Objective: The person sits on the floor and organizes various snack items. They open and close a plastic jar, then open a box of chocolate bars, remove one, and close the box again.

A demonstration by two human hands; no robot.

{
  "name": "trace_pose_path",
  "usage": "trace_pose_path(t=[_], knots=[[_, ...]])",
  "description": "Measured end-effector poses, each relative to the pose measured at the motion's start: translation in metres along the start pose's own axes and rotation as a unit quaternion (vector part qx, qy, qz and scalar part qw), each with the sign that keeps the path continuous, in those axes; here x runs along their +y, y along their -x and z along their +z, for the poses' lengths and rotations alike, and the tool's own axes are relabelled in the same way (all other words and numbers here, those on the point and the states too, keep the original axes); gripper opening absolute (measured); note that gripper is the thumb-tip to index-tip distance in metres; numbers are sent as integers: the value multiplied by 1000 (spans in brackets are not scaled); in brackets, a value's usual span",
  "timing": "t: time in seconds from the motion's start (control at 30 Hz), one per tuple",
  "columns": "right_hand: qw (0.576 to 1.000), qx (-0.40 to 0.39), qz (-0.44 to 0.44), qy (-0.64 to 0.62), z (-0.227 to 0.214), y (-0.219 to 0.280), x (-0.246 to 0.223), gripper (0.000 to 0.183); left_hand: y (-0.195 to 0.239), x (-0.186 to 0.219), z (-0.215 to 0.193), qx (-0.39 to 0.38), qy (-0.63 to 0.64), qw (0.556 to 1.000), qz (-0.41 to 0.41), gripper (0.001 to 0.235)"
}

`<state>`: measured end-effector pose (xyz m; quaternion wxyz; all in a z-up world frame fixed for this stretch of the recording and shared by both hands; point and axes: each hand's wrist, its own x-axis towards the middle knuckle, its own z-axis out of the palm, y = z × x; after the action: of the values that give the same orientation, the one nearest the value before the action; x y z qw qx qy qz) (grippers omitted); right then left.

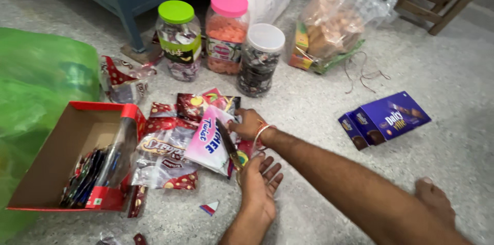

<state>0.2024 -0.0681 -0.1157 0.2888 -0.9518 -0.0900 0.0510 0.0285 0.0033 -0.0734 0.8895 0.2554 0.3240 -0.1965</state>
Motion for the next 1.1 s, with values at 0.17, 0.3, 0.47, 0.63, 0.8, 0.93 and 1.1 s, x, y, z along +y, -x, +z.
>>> trace_pose_path(t=[0.17, 0.3, 0.47, 0.63, 0.8, 0.93, 1.1], knots=[[989, -81, -24, 120, -55, 57, 21, 78, -8, -4, -6, -14, -17, 1000, 12, 40], [947, -202, -52, 245, -139, 115, 37, 79, -11, -8, -8, -20, -41, 999, 20, 42], [908, -256, 28, 330, -241, 174, 75, 78, -17, -25, -12, -31, -96, 995, 0, 44], [938, -113, 114, 306, -307, 195, 160, 78, -25, -39, -22, -35, -145, 989, -19, 45], [939, 22, 217, 265, -327, 209, 257, 82, -31, -50, -30, -30, -170, 985, -29, 44], [933, 36, 289, 212, -323, 229, 308, 88, -36, -51, -31, -19, -182, 982, -39, 44], [895, 49, 442, 34, -322, 246, 328, 112, -30, -51, -24, -18, -186, 981, -55, 43]])
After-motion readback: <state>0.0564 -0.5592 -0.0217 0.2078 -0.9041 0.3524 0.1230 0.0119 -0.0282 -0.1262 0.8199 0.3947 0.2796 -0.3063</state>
